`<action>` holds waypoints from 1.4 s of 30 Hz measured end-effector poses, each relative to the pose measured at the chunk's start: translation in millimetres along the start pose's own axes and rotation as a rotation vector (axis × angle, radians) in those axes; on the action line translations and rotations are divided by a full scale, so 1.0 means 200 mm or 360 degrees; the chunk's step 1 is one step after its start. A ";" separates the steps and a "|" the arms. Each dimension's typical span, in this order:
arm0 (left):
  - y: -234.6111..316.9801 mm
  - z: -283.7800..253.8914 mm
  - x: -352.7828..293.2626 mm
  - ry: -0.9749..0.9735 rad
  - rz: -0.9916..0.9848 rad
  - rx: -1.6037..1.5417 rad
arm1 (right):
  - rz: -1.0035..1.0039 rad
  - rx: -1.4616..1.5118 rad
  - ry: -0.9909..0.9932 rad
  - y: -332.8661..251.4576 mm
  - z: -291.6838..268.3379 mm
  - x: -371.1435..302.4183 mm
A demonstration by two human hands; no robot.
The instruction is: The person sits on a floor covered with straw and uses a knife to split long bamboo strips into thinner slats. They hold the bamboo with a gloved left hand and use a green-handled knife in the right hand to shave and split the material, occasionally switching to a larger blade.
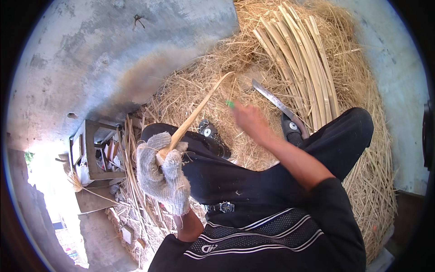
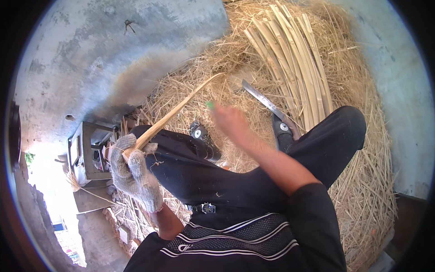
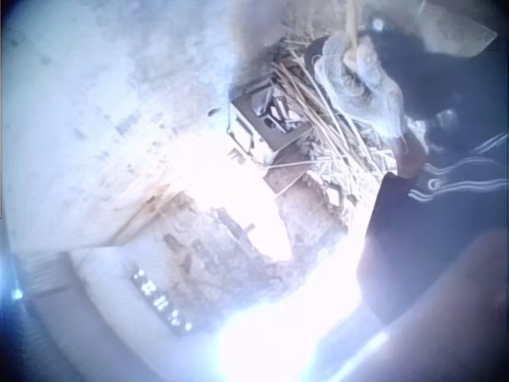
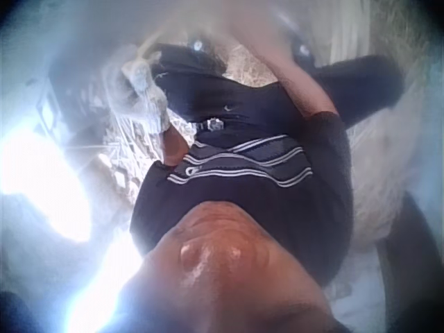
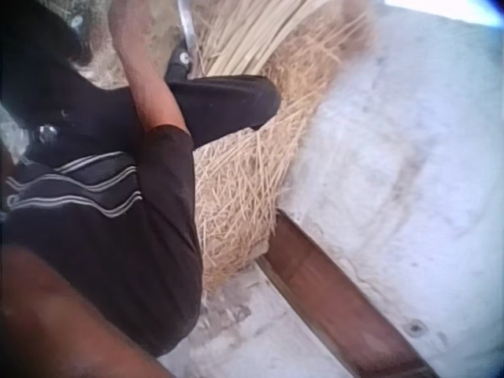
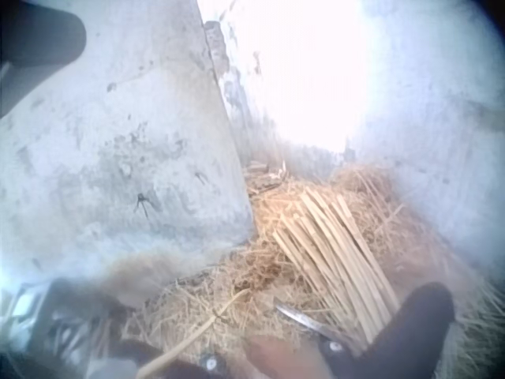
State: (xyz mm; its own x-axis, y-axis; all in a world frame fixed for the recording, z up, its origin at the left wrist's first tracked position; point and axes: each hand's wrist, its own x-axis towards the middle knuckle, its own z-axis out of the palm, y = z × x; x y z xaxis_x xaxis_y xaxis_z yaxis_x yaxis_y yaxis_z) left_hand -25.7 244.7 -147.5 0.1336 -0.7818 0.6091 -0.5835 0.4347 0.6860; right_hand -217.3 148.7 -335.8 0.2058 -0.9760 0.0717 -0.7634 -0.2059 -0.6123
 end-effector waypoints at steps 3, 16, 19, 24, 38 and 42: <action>-0.03 0.05 0.00 -0.0116 0.0265 0.0042 | 0.0210 -0.0025 -0.0020 0.12 0.01 0.05; -0.07 0.01 -0.01 0.0066 0.0050 -0.0202 | -0.0242 0.0670 0.0260 -0.40 -0.32 -0.11; -0.04 0.01 0.01 -0.0040 0.0011 -0.0153 | -0.0578 0.0679 0.0374 -0.49 -0.27 -0.17; -0.02 0.05 0.02 0.0061 0.0016 -0.0185 | 0.0192 0.0473 -0.0109 -0.31 -0.19 -0.07; 0.07 0.13 0.01 0.0367 -0.0167 -0.0252 | -0.0268 0.0788 0.0283 -0.37 -0.10 -0.14; 0.06 0.12 0.04 0.0471 -0.0283 -0.0129 | -0.0227 0.0437 0.0283 -0.36 -0.11 -0.09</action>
State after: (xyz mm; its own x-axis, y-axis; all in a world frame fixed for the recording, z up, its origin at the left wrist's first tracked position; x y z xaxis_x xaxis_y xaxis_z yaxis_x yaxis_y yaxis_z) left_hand -50.4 233.7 -143.5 0.4606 -0.6905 0.5578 -0.4662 0.3466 0.8139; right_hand -180.0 179.9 -275.5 0.1705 -0.9409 0.2927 -0.5368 -0.3378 -0.7731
